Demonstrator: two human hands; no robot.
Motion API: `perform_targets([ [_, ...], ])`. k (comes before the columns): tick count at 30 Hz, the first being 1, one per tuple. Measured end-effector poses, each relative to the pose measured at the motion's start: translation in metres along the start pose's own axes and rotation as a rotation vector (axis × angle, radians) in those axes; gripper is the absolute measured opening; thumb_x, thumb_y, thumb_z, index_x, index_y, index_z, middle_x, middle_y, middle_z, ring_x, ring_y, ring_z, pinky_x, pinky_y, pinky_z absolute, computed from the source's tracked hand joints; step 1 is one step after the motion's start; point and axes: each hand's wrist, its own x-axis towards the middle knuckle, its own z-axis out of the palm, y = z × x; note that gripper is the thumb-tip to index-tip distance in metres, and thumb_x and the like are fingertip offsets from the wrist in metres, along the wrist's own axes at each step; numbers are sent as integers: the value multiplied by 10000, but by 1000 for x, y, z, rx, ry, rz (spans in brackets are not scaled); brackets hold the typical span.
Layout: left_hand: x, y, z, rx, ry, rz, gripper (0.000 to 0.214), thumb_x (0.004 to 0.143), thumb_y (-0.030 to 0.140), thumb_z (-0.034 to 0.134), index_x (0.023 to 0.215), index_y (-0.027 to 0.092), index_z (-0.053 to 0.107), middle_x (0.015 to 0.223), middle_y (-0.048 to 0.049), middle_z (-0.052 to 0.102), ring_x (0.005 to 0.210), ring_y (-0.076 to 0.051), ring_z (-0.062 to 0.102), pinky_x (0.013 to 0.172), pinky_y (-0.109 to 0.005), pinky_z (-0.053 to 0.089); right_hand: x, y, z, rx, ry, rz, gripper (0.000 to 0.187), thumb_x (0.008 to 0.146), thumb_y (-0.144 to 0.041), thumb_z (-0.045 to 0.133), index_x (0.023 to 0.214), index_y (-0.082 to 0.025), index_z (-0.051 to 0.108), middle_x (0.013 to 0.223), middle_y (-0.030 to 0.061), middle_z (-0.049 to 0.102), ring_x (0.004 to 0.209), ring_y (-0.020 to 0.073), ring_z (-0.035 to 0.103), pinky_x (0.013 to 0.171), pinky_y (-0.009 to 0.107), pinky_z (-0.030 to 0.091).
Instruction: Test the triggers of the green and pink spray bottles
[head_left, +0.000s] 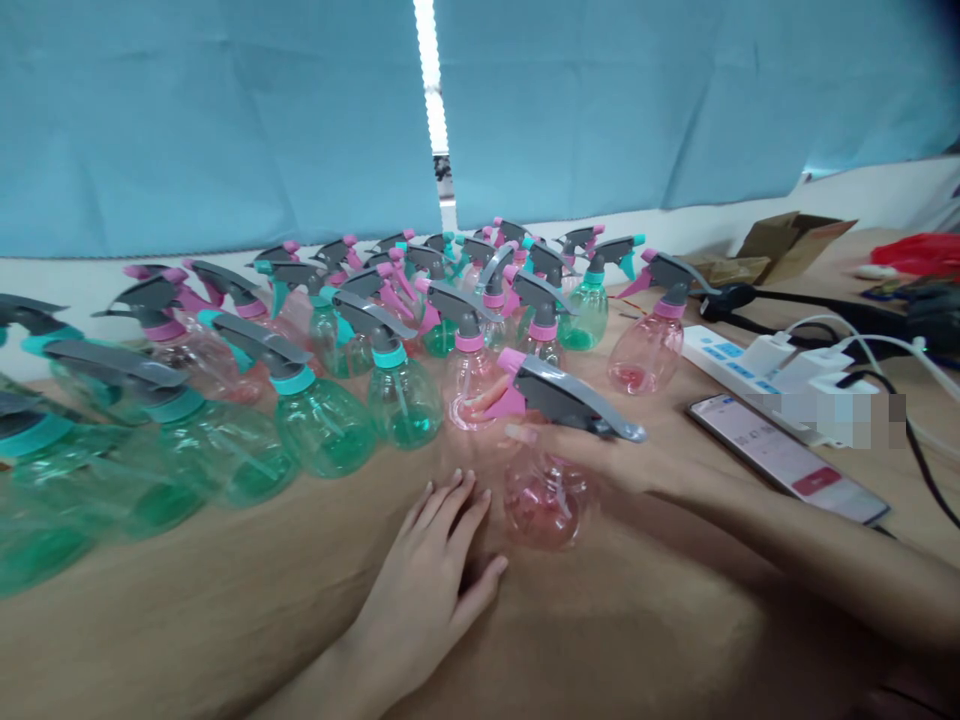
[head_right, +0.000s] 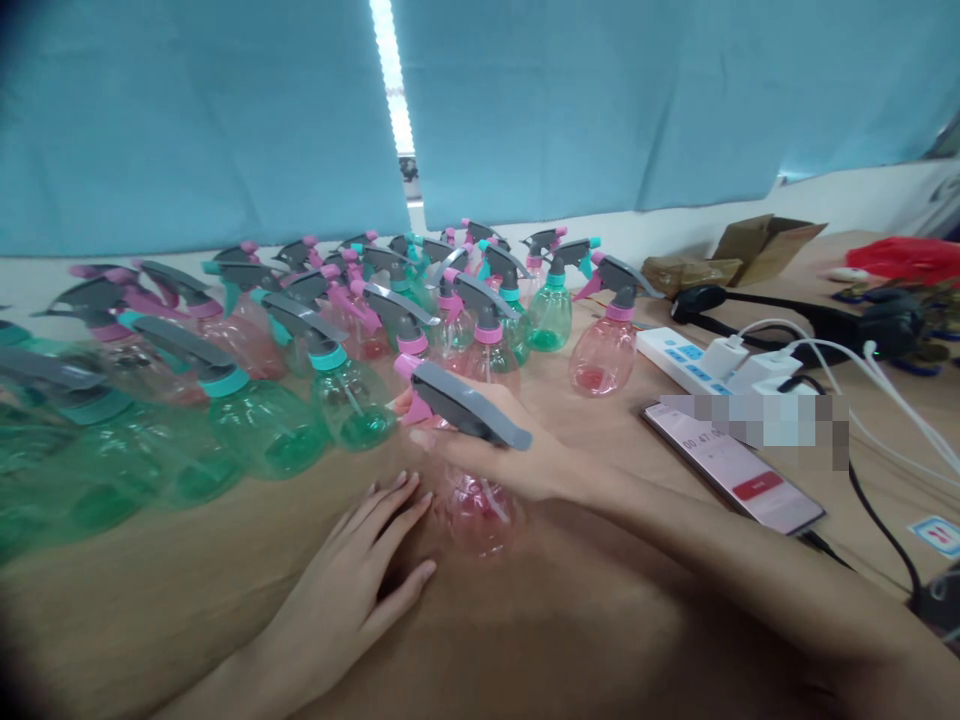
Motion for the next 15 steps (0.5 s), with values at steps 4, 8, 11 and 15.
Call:
perform_targets([
  [4, -1, -1, 0, -24, 8, -6, 463, 938, 389, 481, 1334, 151, 456, 1419, -141, 454, 1310, -299, 402, 1060, -504, 326, -1, 5, 4, 99, -13, 79, 229, 793, -450, 600, 790, -228, 655, 694, 10, 634, 618, 159, 600, 553, 290, 493],
  [8, 4, 6, 1, -108, 23, -55, 565, 902, 405, 540, 1372, 137, 378, 1406, -165, 458, 1299, -319, 409, 1052, -536, 321, -1, 4, 6, 261, -54, 56, 193, 797, -417, 601, 827, -246, 686, 734, 17, 684, 723, 187, 660, 699, 348, 546],
  [11, 16, 17, 3, -257, 48, -109, 781, 809, 490, 649, 1417, 164, 282, 1382, -171, 476, 1264, -345, 444, 1011, -549, 371, 0, 5, 8, 377, -111, 4, 205, 808, -414, 590, 867, -245, 691, 797, 16, 710, 783, 187, 677, 784, 368, 551],
  [15, 36, 30, 7, -471, 128, -193, 911, 746, 456, 723, 1444, 212, 190, 1411, -159, 438, 1290, -350, 415, 993, -548, 402, 0, 13, 10, 441, -174, 17, 215, 851, -371, 525, 874, -226, 682, 812, 20, 714, 797, 171, 683, 817, 359, 545],
])
